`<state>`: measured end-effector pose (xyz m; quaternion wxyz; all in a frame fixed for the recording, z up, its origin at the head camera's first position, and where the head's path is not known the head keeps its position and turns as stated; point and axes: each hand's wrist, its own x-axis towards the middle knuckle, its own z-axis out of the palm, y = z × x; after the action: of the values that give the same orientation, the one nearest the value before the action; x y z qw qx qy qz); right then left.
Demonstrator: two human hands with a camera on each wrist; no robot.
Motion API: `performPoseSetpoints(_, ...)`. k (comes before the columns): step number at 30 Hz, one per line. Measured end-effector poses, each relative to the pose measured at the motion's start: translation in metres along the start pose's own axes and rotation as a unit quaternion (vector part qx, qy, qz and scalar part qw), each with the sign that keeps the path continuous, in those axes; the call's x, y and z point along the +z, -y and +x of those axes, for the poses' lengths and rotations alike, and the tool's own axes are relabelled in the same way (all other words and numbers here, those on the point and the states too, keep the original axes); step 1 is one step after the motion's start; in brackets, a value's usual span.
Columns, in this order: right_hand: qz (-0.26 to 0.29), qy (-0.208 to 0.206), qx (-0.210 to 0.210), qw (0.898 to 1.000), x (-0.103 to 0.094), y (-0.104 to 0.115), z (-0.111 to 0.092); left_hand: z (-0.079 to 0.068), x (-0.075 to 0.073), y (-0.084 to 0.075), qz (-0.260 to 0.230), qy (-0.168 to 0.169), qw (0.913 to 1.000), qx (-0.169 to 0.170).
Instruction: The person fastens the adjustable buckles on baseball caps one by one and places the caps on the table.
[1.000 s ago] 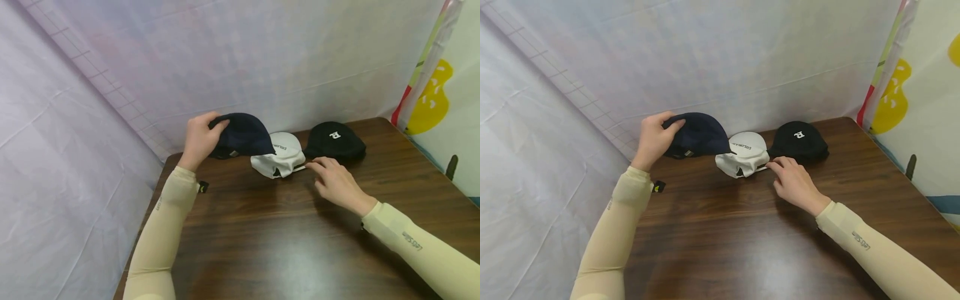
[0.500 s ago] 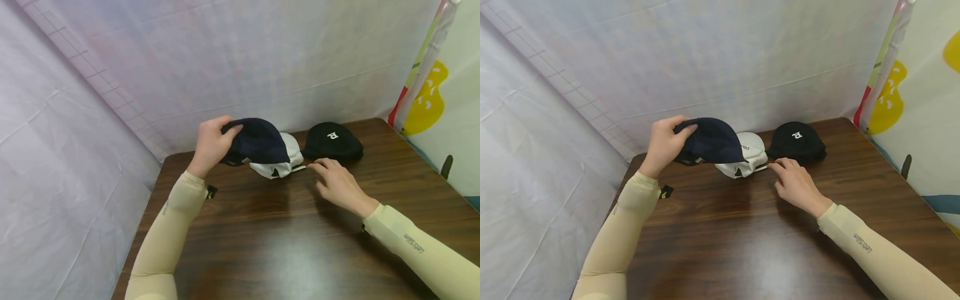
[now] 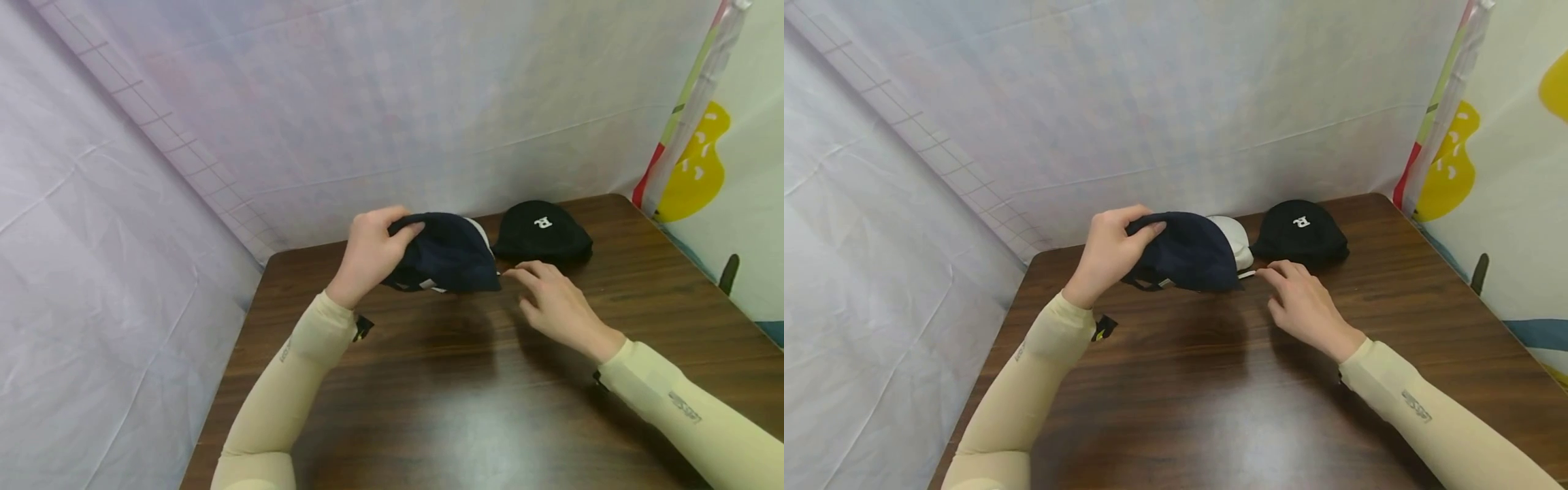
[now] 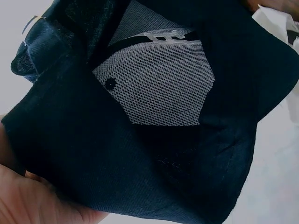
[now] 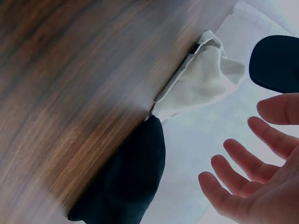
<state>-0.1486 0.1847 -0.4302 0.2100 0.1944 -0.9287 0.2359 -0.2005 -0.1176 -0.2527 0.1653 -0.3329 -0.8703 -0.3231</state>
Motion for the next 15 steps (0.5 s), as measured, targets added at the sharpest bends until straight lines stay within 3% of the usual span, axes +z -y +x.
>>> performPoseSetpoints(15,0.003,0.003,0.003,1.000,0.000,0.003,-0.005,-0.004,0.031,0.002,-0.022,0.059,0.9978,-0.020)
